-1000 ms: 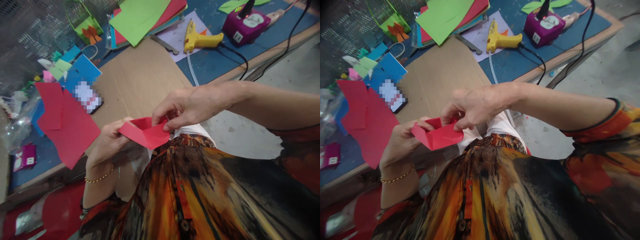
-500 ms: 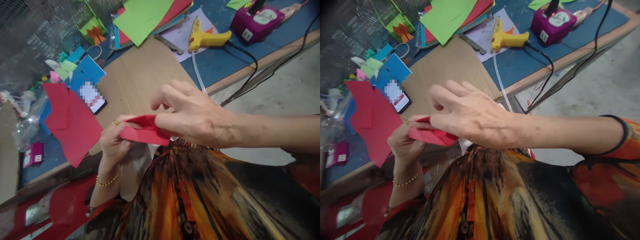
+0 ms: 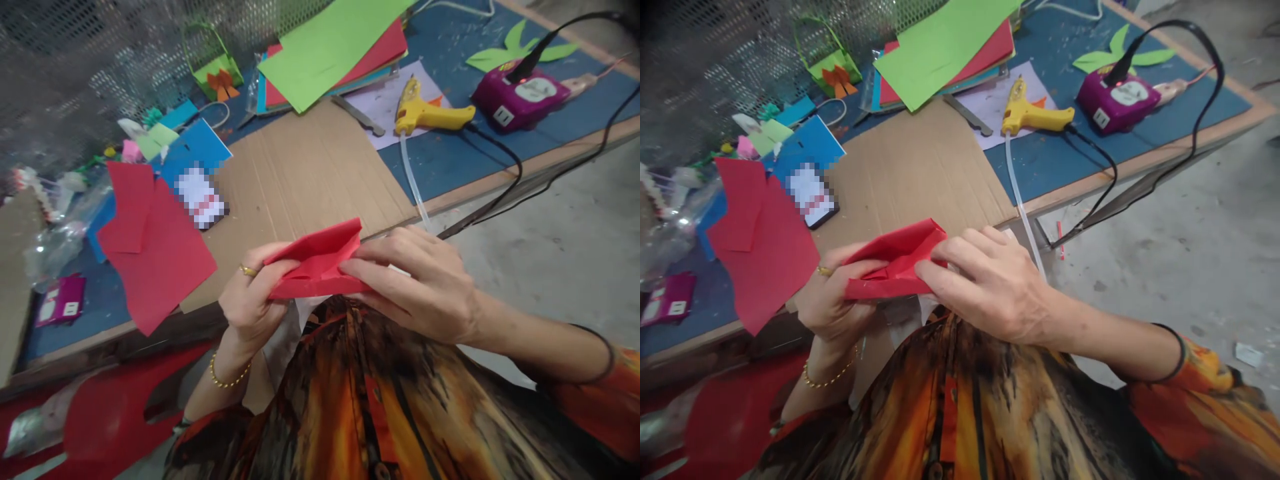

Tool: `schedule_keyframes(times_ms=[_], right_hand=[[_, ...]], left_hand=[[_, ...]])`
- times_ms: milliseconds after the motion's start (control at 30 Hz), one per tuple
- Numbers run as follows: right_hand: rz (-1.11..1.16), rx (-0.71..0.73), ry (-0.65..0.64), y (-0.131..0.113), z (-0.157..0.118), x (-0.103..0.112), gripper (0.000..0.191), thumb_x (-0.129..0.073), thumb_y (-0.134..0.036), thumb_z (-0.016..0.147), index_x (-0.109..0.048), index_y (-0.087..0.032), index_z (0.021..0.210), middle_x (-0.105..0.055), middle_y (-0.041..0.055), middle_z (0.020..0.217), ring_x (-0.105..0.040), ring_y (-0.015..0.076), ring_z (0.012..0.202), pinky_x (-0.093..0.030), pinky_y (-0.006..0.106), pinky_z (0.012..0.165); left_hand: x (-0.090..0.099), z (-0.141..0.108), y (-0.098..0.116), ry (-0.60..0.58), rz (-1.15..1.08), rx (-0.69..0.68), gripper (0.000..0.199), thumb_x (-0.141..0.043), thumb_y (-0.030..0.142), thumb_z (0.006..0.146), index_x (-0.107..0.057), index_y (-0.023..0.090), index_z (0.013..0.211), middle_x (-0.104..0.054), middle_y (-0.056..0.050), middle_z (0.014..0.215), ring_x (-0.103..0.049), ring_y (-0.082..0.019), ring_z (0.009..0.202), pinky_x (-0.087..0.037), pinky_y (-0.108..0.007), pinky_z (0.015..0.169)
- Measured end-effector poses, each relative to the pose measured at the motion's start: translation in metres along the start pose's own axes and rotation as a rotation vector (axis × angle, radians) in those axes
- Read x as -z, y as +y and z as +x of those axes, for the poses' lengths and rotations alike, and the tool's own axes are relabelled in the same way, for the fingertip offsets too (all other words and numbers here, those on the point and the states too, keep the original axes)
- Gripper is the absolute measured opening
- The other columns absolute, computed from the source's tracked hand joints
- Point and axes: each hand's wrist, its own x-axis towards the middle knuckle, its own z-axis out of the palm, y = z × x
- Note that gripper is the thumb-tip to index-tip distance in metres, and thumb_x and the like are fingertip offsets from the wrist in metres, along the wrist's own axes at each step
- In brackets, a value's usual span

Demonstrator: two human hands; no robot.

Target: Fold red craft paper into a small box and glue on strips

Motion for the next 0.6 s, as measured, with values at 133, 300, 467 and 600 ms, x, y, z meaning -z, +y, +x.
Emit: schedule_keyframes(times_ms=[133,300,467,600], right_hand=[[0.133,0.021,-0.021,-0.001,0.000,-0.003,0.017,-0.057,-0.012,0.103,-0.072,-0.016,0.110,-0.079,0.0097,0.100,-0.067,0.0192,0.084,-0.051,0.035,0.072],[0.161,-0.027,-0.018,-0.004,0.003,0.005,0.015,-0.063,-0.008,0.099,-0.073,-0.017,0.105,-0.079,0.0062,0.091,-0.068,0.0190,0.080,-0.052,0.035,0.070],[0.007,-0.015,-0.023,-0.004,0.000,0.005,0.021,-0.060,-0.012,0.102,-0.078,-0.023,0.106,-0.083,0.0035,0.098,-0.070,0.0207,0.089,-0.053,0.039,0.073],[-0.032,0.005,-0.008,-0.004,-0.005,0.003,0.021,-0.057,-0.015,0.106,-0.076,-0.024,0.102,-0.082,0.0023,0.093,-0.068,0.0186,0.090,-0.051,0.037,0.076]], left_hand=[[-0.002,0.000,0.002,-0.022,-0.041,-0.035,0.018,-0.072,0.011,0.095,-0.076,0.024,0.107,-0.082,-0.006,0.114,-0.079,-0.018,0.099,-0.064,-0.026,0.082],[0.001,-0.001,0.007,-0.064,-0.097,0.015,0.011,-0.071,0.022,0.100,-0.077,0.028,0.105,-0.082,-0.005,0.112,-0.080,-0.018,0.097,-0.066,-0.028,0.079],[0.008,-0.005,0.004,-0.120,-0.029,-0.015,0.009,-0.071,0.022,0.099,-0.077,0.025,0.105,-0.081,-0.007,0.116,-0.080,-0.020,0.099,-0.066,-0.028,0.080],[0.013,-0.007,0.003,-0.234,-0.034,-0.036,0.015,-0.069,0.018,0.098,-0.077,0.026,0.108,-0.079,-0.009,0.126,-0.078,-0.024,0.108,-0.066,-0.034,0.087]])
